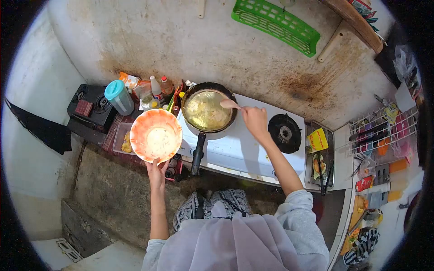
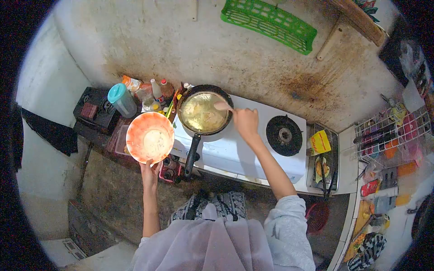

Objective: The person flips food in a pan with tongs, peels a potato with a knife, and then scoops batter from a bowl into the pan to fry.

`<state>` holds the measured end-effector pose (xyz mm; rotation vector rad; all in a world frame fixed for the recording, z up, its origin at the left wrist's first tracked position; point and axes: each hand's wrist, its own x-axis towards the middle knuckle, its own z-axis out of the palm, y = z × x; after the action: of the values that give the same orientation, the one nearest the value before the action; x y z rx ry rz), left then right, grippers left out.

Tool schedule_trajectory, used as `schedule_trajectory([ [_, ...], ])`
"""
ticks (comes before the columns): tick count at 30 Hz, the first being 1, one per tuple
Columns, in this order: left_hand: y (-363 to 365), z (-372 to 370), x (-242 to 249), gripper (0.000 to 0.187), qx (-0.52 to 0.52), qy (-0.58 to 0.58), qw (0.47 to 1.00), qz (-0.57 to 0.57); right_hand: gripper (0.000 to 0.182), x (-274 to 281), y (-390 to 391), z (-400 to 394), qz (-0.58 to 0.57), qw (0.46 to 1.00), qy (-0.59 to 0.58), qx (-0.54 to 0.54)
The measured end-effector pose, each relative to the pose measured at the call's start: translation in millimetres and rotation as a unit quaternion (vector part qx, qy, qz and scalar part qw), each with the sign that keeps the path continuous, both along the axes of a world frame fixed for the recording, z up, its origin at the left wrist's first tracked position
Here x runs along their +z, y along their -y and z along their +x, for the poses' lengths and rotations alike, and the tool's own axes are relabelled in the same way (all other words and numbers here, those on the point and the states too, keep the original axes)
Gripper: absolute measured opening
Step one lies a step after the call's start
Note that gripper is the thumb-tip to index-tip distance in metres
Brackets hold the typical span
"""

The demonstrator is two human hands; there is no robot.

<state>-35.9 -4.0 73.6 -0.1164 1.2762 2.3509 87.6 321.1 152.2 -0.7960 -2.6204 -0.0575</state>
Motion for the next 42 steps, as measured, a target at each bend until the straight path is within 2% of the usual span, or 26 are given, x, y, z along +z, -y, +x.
schedule_trajectory([
  [1,-1,2,3,0.056,-0.012,-0.011,1.000,-0.007,0.019,6,-5,-1,-0.001,1.000,0.001,0.002],
  [3,-7,4,9,0.056,-0.019,-0.015,1.000,-0.016,0.026,18,-14,-7,-0.216,0.973,-0.075,0.017],
  [4,-12,6,12,0.057,-0.028,-0.020,0.999,-0.025,0.026,32,-4,-10,-0.217,0.973,-0.074,0.020],
  [6,-22,7,16,0.057,-0.029,-0.027,0.999,-0.028,0.026,56,18,-23,-0.296,0.951,-0.059,0.063],
  [10,-38,12,20,0.059,-0.048,-0.040,0.998,-0.014,0.024,53,68,-49,-0.218,0.963,-0.059,0.150],
  [12,-43,15,21,0.059,-0.061,-0.056,0.997,0.000,0.017,46,89,-57,-0.017,0.972,-0.048,0.228],
  [13,-44,18,23,0.059,-0.059,-0.055,0.997,-0.001,0.017,43,96,-60,-0.018,0.972,-0.048,0.229],
  [15,-45,21,25,0.058,-0.054,-0.062,0.997,-0.006,0.011,30,103,-65,0.073,0.967,-0.009,0.243],
  [16,-45,22,25,0.056,-0.053,-0.065,0.996,-0.001,0.008,23,105,-66,0.081,0.963,-0.023,0.255],
  [20,-43,21,27,0.054,-0.063,-0.083,0.994,-0.027,0.011,10,115,-68,0.011,0.959,0.011,0.282],
  [22,-41,20,26,0.056,-0.090,-0.060,0.994,-0.016,0.015,8,121,-69,-0.070,0.960,0.020,0.270],
  [26,-42,20,24,0.061,-0.067,-0.073,0.994,-0.038,0.020,-1,120,-70,-0.158,0.949,0.012,0.274],
  [28,-43,17,18,0.061,-0.065,-0.081,0.993,-0.051,0.025,-7,116,-74,-0.339,0.917,0.015,0.210],
  [29,-42,15,15,0.061,-0.064,-0.090,0.992,-0.065,0.025,-11,113,-76,-0.339,0.917,0.015,0.211],
  [31,-41,12,10,0.060,-0.068,-0.081,0.993,-0.047,0.026,-12,106,-81,-0.429,0.882,0.028,0.192],
  [34,-38,7,1,0.058,-0.063,-0.055,0.996,-0.025,0.027,-2,88,-87,-0.447,0.879,0.028,0.162],
  [35,-36,5,-2,0.058,-0.053,-0.037,0.998,-0.020,0.026,-7,77,-91,-0.438,0.879,-0.024,0.188],
  [38,-26,0,0,0.055,0.005,-0.018,0.999,-0.036,0.026,10,41,-96,-0.432,0.893,0.007,0.125],
  [40,-12,-9,-6,0.057,0.028,-0.009,0.999,-0.037,0.026,12,14,-97,-0.324,0.933,-0.067,0.141],
  [41,-4,-14,-13,0.058,0.047,-0.003,0.998,-0.036,0.026,11,3,-99,-0.322,0.934,-0.067,0.139],
  [42,2,-16,-12,0.058,0.069,-0.013,0.997,-0.044,0.026,9,-5,-101,-0.286,0.951,-0.071,0.094],
])
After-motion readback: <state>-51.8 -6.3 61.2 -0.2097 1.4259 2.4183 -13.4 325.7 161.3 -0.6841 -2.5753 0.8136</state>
